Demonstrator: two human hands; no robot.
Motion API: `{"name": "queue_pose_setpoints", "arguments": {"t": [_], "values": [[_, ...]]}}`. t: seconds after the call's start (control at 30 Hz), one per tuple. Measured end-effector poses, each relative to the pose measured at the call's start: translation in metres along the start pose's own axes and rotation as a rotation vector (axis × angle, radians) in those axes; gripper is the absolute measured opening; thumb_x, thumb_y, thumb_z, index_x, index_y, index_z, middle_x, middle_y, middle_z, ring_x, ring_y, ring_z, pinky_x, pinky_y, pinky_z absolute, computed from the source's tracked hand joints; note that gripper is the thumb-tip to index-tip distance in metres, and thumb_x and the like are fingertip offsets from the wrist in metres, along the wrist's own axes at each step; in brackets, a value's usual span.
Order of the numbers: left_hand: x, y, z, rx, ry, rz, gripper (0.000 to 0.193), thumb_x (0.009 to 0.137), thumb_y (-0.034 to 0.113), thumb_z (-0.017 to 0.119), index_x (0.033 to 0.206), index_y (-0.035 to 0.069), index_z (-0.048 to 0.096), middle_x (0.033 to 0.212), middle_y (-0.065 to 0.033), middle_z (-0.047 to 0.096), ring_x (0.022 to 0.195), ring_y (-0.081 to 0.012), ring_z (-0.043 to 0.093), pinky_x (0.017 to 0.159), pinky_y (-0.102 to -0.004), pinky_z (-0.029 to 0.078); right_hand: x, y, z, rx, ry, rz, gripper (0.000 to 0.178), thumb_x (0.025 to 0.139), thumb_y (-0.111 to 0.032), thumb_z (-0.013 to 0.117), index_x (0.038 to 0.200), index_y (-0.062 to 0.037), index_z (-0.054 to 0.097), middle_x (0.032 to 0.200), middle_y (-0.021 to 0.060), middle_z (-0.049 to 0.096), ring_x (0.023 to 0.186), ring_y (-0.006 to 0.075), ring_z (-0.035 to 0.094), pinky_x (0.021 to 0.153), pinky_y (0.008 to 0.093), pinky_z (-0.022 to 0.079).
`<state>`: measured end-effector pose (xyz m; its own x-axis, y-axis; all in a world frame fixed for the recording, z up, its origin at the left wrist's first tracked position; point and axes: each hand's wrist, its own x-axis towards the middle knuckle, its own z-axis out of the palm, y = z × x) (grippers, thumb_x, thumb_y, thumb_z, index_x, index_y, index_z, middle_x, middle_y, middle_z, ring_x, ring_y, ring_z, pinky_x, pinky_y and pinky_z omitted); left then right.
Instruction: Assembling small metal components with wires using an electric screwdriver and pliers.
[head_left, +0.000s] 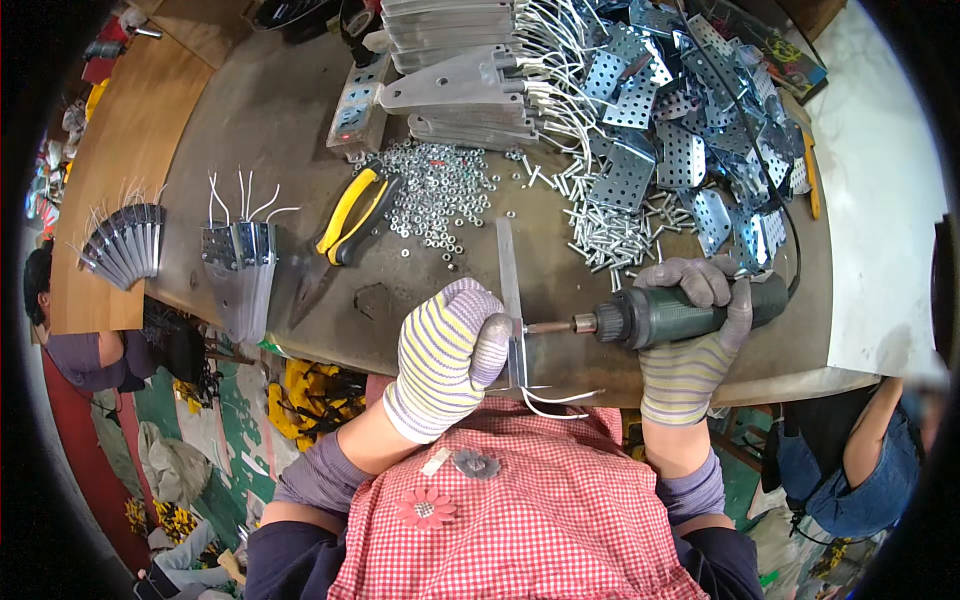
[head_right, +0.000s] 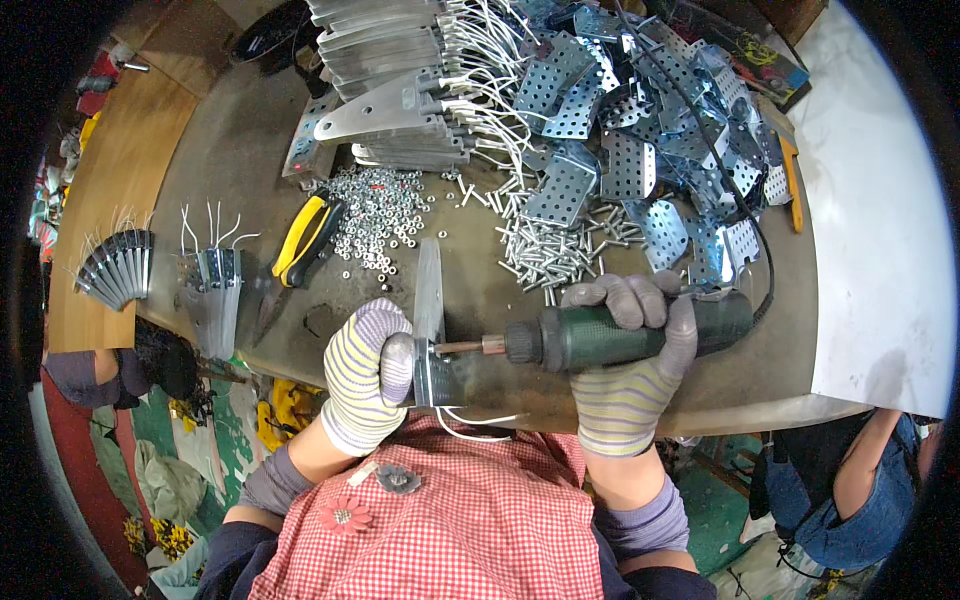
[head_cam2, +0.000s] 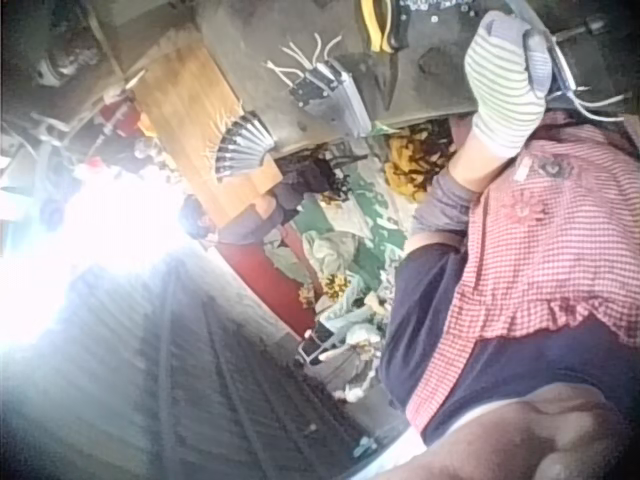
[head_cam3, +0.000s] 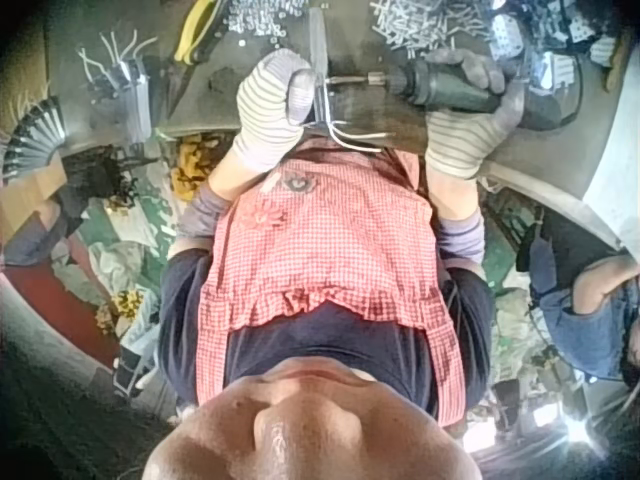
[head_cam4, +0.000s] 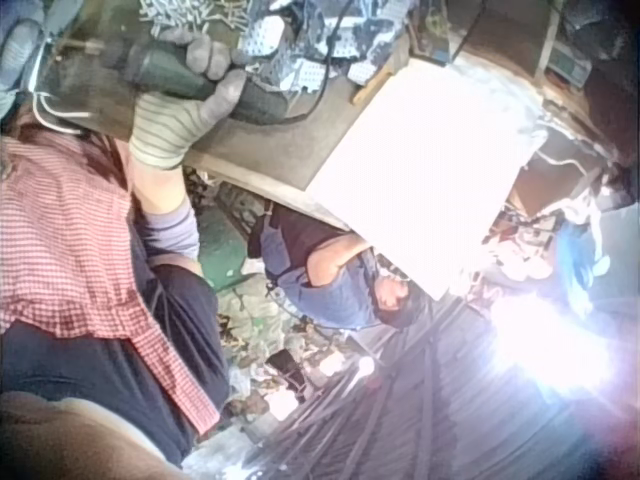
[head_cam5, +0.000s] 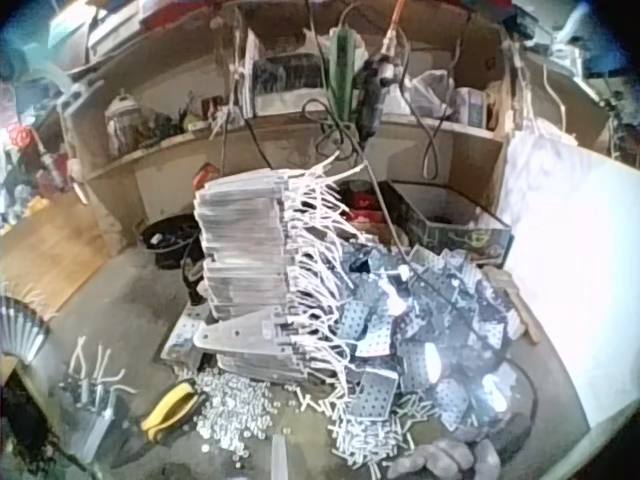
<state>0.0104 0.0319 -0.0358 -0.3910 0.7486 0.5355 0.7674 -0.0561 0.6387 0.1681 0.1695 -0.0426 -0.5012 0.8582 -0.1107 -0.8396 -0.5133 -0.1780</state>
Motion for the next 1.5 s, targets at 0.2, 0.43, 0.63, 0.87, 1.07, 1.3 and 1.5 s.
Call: {"name": "queue_pose_setpoints", "arguments": {"t": [0.2,0.43,0.63,0.87,1.07,1.3,1.5], "values": [[0.004,-0.001,0.000,0.028,-0.075,0.012,0.014,0.082,0.013,0.062,0.076,0.003,0.055,0.068,-0.0129,0.053,0.059,-0.0338,0.055,0.053,-0.0420,0.044,0.002,0.000,-0.001,-0.003,0.031,0.013,0.023,0.087,-0.025,0.067,0.104,-0.0180,0.054,0.076,-0.0087,0.037,0.074,0.0076,0.042,0.091,0.0371,0.041],[0.001,-0.001,-0.004,0.060,-0.076,-0.005,0.013,0.082,0.013,0.063,0.079,0.003,0.055,0.070,-0.0134,0.055,0.061,-0.0345,0.055,0.055,-0.0421,0.045,0.003,0.000,0.000,0.076,0.022,0.046,0.025,0.088,-0.028,0.067,0.106,-0.0165,0.054,0.076,-0.0077,0.036,0.075,0.0079,0.042,0.091,0.0374,0.042],[0.022,-0.031,-0.040,0.173,0.087,-0.051,0.017,0.080,0.012,0.062,0.095,0.003,0.059,0.090,-0.0146,0.060,0.088,-0.0354,0.058,0.082,-0.0429,0.046,0.003,0.001,0.001,0.022,0.019,-0.015,0.035,0.086,-0.026,0.068,0.117,-0.0122,0.055,0.074,-0.0091,0.041,0.073,0.0070,0.047,0.089,0.0367,0.043],[0.029,-0.087,-0.075,0.597,-0.092,0.053,0.028,0.076,0.008,0.071,0.100,0.003,0.058,0.100,-0.0187,0.057,0.092,-0.0365,0.055,0.085,-0.0431,0.042,0.006,-0.001,-0.003,0.009,0.016,-0.013,0.037,0.086,-0.027,0.068,0.117,-0.0121,0.055,0.076,-0.0077,0.041,0.075,0.0080,0.047,0.090,0.0387,0.044],[0.042,-0.019,-0.062,-0.501,0.346,-0.087,0.030,0.091,0.014,0.051,0.118,0.003,0.056,0.077,-0.0041,0.056,0.056,-0.0055,0.045,0.051,-0.0193,0.036,0.000,-0.001,0.000,0.021,0.047,0.000,0.034,0.087,-0.027,0.067,0.116,-0.0123,0.055,0.076,-0.0069,0.040,0.076,0.0086,0.047,0.090,0.0389,0.044],[0.055,0.052,-0.034,-0.526,0.116,-0.185,0.078,0.084,0.022,0.065,0.149,0.007,0.025,0.127,-0.0181,0.051,0.087,-0.0180,0.061,0.075,-0.0306,0.052,0.002,-0.002,-0.004,0.066,0.013,0.009,0.036,0.088,-0.029,0.066,0.117,-0.0130,0.052,0.080,-0.0045,0.039,0.078,0.0125,0.045,0.094,0.0407,0.040],[0.049,0.051,-0.031,-0.780,0.019,-0.251,0.058,0.082,0.013,0.066,0.134,0.004,0.043,0.087,-0.0017,0.047,0.065,-0.0104,0.050,0.054,-0.0230,0.042,0.000,0.000,0.002,0.058,0.041,0.025,0.029,0.088,-0.029,0.066,0.109,-0.0149,0.051,0.079,-0.0052,0.038,0.077,0.0113,0.044,0.094,0.0390,0.040]]}}
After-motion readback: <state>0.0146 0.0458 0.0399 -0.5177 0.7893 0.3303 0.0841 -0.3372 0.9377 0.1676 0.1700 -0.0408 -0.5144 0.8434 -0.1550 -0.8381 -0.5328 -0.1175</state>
